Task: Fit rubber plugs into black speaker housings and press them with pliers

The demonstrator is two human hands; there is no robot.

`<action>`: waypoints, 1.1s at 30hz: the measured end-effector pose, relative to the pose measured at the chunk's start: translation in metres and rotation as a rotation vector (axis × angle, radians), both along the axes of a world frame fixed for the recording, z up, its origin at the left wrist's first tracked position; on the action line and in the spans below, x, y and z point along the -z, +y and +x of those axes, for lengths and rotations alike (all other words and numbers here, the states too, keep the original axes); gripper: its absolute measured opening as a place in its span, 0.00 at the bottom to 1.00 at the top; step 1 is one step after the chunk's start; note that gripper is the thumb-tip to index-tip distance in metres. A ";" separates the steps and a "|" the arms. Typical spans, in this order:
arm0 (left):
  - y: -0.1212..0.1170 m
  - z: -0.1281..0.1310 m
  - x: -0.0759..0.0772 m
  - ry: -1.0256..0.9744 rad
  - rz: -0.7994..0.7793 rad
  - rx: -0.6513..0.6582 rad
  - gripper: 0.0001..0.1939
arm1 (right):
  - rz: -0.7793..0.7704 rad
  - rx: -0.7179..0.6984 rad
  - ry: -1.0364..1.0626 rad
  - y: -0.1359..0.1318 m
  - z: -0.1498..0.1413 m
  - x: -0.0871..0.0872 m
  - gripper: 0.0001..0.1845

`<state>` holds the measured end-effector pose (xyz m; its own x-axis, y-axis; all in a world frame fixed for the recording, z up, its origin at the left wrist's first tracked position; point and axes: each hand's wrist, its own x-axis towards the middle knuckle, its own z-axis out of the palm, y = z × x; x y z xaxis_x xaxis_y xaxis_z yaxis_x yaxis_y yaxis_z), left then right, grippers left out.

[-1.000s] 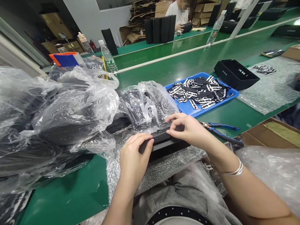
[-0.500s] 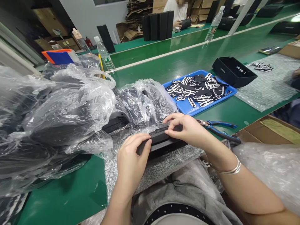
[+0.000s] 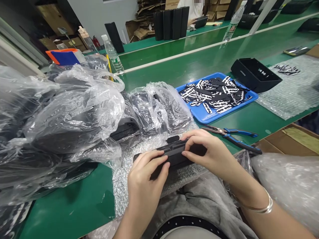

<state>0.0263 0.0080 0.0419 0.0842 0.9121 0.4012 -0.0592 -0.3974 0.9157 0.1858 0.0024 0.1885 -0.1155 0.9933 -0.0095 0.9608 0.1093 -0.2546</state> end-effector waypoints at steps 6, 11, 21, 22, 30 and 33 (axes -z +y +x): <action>-0.012 0.001 0.003 0.042 0.074 -0.069 0.08 | 0.070 -0.111 -0.075 -0.013 -0.002 -0.001 0.05; -0.017 0.003 0.001 0.060 0.109 -0.094 0.07 | 0.110 -0.148 -0.094 -0.018 -0.004 0.000 0.04; -0.019 0.002 0.003 0.040 0.161 -0.084 0.11 | 0.134 -0.203 -0.115 -0.020 -0.004 0.002 0.05; -0.020 0.002 0.003 0.040 0.167 -0.084 0.10 | 0.135 -0.205 -0.119 -0.020 -0.004 0.002 0.05; -0.023 0.005 0.004 0.047 0.198 -0.133 0.12 | 0.147 -0.205 -0.109 -0.021 -0.002 0.001 0.06; -0.022 0.004 0.003 0.075 0.210 -0.101 0.12 | 0.136 -0.234 -0.150 -0.021 -0.004 0.005 0.04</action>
<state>0.0307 -0.0145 0.0384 0.0337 0.8145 0.5791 0.0555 -0.5801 0.8127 0.1819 -0.0188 0.1833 -0.3489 0.9330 0.0878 0.9313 0.3557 -0.0791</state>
